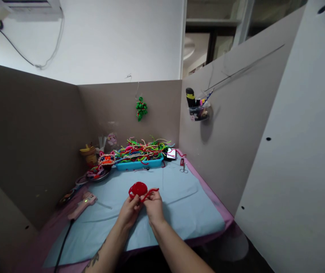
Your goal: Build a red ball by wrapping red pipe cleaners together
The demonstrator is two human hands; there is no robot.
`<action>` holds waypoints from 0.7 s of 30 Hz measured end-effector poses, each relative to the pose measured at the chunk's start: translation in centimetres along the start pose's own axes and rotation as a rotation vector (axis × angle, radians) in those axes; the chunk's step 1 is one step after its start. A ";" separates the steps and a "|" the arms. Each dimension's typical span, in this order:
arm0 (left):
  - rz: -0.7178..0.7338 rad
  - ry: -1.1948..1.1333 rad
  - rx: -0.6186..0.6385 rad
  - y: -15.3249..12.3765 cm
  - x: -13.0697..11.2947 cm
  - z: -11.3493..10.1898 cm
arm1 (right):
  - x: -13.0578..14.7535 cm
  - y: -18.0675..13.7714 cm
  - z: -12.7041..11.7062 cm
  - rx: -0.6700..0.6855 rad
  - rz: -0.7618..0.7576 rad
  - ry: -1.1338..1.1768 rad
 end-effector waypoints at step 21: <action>0.151 -0.254 -0.228 0.0 -1.3 -3.4 | 3.2 -0.4 0.7 0.164 -0.106 -0.186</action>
Point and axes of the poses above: each hand's wrist, its own y-axis towards the middle knuckle, its own z-axis out of the palm, x = y × z, the point moved 10 cm from there along y, towards the middle knuckle, and after that the axes turned 10 degrees about x, right-handed, at the moved point
